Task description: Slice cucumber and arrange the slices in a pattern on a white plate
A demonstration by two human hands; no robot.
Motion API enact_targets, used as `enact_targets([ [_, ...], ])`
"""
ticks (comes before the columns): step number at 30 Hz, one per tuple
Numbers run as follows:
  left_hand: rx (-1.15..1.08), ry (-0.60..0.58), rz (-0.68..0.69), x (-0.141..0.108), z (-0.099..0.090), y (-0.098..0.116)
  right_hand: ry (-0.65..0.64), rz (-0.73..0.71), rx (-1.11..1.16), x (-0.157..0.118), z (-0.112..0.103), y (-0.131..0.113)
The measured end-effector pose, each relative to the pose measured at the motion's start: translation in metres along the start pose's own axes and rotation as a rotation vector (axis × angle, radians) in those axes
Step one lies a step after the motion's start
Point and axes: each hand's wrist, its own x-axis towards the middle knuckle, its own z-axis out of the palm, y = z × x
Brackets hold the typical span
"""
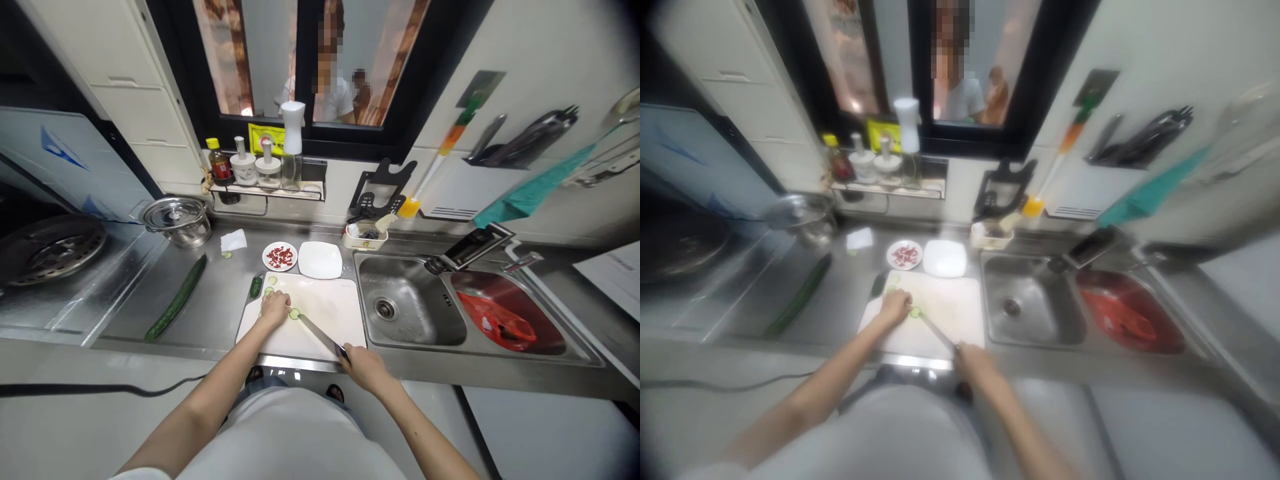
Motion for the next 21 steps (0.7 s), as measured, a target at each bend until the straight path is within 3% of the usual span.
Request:
enact_targets([
  [4,-0.009,0.047,0.030,-0.014,0.003,0.002,0.017,0.005,0.175,0.000,0.002,0.016],
  [10,-0.028,0.107,0.107,-0.030,0.013,0.006,0.219,0.084,0.402,0.008,0.012,0.026],
  [21,-0.114,0.157,0.031,-0.030,0.017,0.014,0.247,0.096,0.440,0.024,0.027,0.020],
])
